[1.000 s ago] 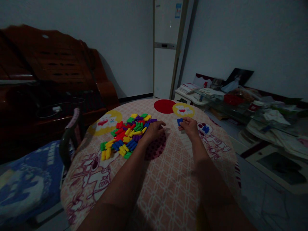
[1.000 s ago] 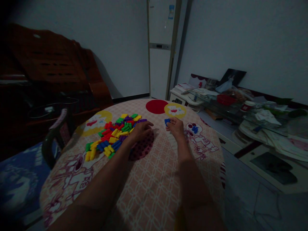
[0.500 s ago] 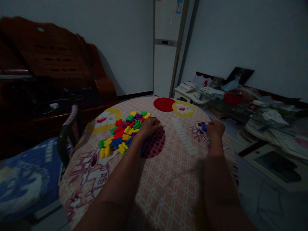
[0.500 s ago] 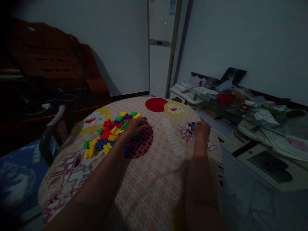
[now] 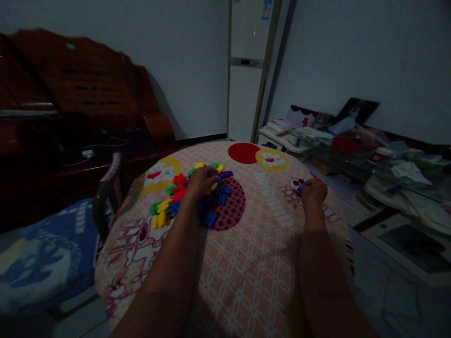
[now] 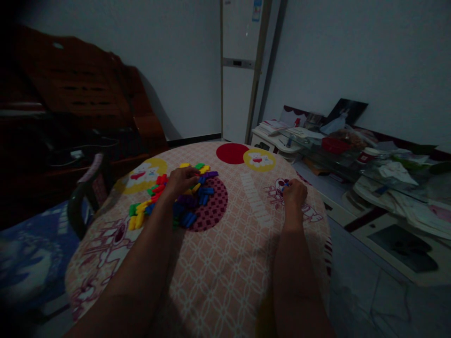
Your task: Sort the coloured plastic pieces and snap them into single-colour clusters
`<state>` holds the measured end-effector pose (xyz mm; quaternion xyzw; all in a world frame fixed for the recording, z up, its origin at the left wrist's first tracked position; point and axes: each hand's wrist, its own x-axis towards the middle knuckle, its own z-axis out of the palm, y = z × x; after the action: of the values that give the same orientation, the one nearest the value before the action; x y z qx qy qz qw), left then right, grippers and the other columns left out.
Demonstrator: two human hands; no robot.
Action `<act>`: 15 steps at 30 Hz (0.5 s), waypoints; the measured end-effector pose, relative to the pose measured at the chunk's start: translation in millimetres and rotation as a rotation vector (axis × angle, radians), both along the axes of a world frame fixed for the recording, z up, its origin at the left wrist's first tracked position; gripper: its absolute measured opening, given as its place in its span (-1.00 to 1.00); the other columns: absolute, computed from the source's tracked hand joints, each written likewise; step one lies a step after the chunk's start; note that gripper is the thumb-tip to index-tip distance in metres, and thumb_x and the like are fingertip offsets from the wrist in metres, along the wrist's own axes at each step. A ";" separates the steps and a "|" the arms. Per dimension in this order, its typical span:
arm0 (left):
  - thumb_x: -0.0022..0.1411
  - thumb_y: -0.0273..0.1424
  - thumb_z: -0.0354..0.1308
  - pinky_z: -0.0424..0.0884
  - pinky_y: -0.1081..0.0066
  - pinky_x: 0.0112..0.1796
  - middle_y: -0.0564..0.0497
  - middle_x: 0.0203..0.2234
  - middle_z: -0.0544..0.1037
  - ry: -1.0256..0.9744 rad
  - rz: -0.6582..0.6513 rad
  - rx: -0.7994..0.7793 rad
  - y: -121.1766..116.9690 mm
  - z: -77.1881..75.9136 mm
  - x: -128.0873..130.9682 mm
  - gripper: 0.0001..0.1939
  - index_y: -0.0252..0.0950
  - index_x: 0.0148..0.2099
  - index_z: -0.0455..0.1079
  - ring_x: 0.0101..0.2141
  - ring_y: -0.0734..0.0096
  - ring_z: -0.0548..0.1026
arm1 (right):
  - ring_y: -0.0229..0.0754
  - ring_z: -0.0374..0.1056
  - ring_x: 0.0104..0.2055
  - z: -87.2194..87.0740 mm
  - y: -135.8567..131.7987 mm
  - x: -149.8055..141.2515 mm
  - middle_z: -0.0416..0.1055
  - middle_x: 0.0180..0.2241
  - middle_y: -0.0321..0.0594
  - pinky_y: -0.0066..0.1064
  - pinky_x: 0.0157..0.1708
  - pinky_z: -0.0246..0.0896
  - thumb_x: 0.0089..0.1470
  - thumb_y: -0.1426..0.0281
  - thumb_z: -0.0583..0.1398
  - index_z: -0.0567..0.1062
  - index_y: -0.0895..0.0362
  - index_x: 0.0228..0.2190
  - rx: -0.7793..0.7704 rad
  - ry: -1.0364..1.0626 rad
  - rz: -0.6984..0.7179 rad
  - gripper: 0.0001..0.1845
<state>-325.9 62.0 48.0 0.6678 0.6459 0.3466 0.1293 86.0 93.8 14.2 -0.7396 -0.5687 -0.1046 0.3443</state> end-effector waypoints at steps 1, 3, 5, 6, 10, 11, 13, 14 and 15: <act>0.11 -0.35 0.20 0.47 0.37 -0.21 -0.03 -0.31 0.68 0.015 0.015 -0.001 -1.2 1.2 -2.7 -0.67 -0.28 -0.07 0.60 -0.27 0.23 0.59 | 0.03 0.45 -0.29 3.3 -1.6 -3.8 0.57 -0.37 0.06 -0.20 -0.19 0.28 -0.11 0.48 0.18 0.63 0.23 -0.38 0.001 0.008 -0.028 -0.76; 0.09 -0.40 0.21 0.46 0.36 -0.19 -0.03 -0.30 0.68 0.039 0.022 -0.005 -2.6 3.4 -7.1 -0.69 -0.27 -0.10 0.61 -0.27 0.22 0.59 | 0.03 0.45 -0.27 10.5 -4.2 -11.1 0.58 -0.34 0.05 -0.21 -0.19 0.28 -0.08 0.42 0.21 0.63 0.21 -0.39 0.010 0.030 -0.062 -0.79; 0.08 -0.43 0.22 0.46 0.35 -0.17 -0.03 -0.30 0.68 0.055 -0.005 -0.015 -2.3 4.6 -8.5 -0.73 -0.27 -0.15 0.62 -0.26 0.21 0.60 | 0.01 0.44 -0.28 17.2 -5.4 -18.6 0.58 -0.36 0.02 -0.24 -0.22 0.28 -0.05 0.38 0.21 0.63 0.18 -0.42 0.030 0.050 -0.046 -0.80; 0.08 -0.44 0.23 0.46 0.35 -0.17 -0.03 -0.30 0.68 0.064 -0.023 -0.024 -1.7 4.6 -7.6 -0.75 -0.26 -0.17 0.62 -0.26 0.22 0.60 | 0.00 0.44 -0.29 20.1 -5.6 -22.6 0.58 -0.37 0.01 -0.25 -0.23 0.27 -0.05 0.37 0.20 0.62 0.17 -0.43 0.039 0.059 -0.034 -0.81; 0.07 -0.44 0.28 0.46 0.38 -0.15 -0.03 -0.27 0.68 0.170 -0.122 -0.086 1.9 -1.3 6.8 -0.80 -0.24 -0.21 0.61 -0.23 0.23 0.59 | -0.03 0.45 -0.31 26.5 -5.1 -41.5 0.58 -0.40 -0.04 -0.30 -0.25 0.27 -0.03 0.36 0.18 0.62 0.14 -0.44 0.056 0.089 0.076 -0.79; 0.08 -0.43 0.29 0.45 0.38 -0.15 -0.04 -0.27 0.67 0.218 -0.148 -0.113 2.4 -4.0 12.0 -0.83 -0.24 -0.22 0.61 -0.23 0.23 0.59 | -0.03 0.45 -0.31 27.1 -5.2 -46.6 0.58 -0.40 -0.04 -0.30 -0.25 0.27 -0.02 0.35 0.17 0.62 0.14 -0.45 0.054 0.093 0.114 -0.78; 0.09 -0.39 0.30 0.45 0.38 -0.18 -0.06 -0.32 0.66 0.309 -0.169 -0.161 2.6 -9.6 22.1 -0.86 -0.25 -0.25 0.60 -0.25 0.22 0.58 | -0.04 0.46 -0.31 27.6 -5.7 -55.8 0.59 -0.40 -0.05 -0.30 -0.25 0.27 -0.01 0.35 0.16 0.62 0.14 -0.45 0.043 0.096 0.185 -0.78; 0.08 -0.38 0.31 0.45 0.37 -0.20 -0.07 -0.33 0.65 0.338 -0.162 -0.176 2.5 -12.0 26.3 -0.87 -0.25 -0.26 0.59 -0.26 0.21 0.57 | -0.05 0.46 -0.32 27.7 -6.2 -59.7 0.59 -0.40 -0.06 -0.31 -0.25 0.27 -0.02 0.35 0.17 0.62 0.14 -0.46 0.032 0.098 0.213 -0.78; 0.07 -0.39 0.32 0.44 0.36 -0.21 -0.09 -0.33 0.64 0.353 -0.147 -0.179 2.4 -13.9 29.8 -0.86 -0.26 -0.27 0.58 -0.27 0.19 0.57 | -0.06 0.47 -0.33 27.9 -6.7 -62.9 0.59 -0.41 -0.08 -0.32 -0.26 0.27 -0.02 0.35 0.17 0.62 0.13 -0.47 0.018 0.100 0.236 -0.79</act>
<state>-296.1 64.4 34.0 0.7494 0.6362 0.1549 0.0979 23.2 87.1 42.1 -0.6687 -0.6329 -0.0315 0.3889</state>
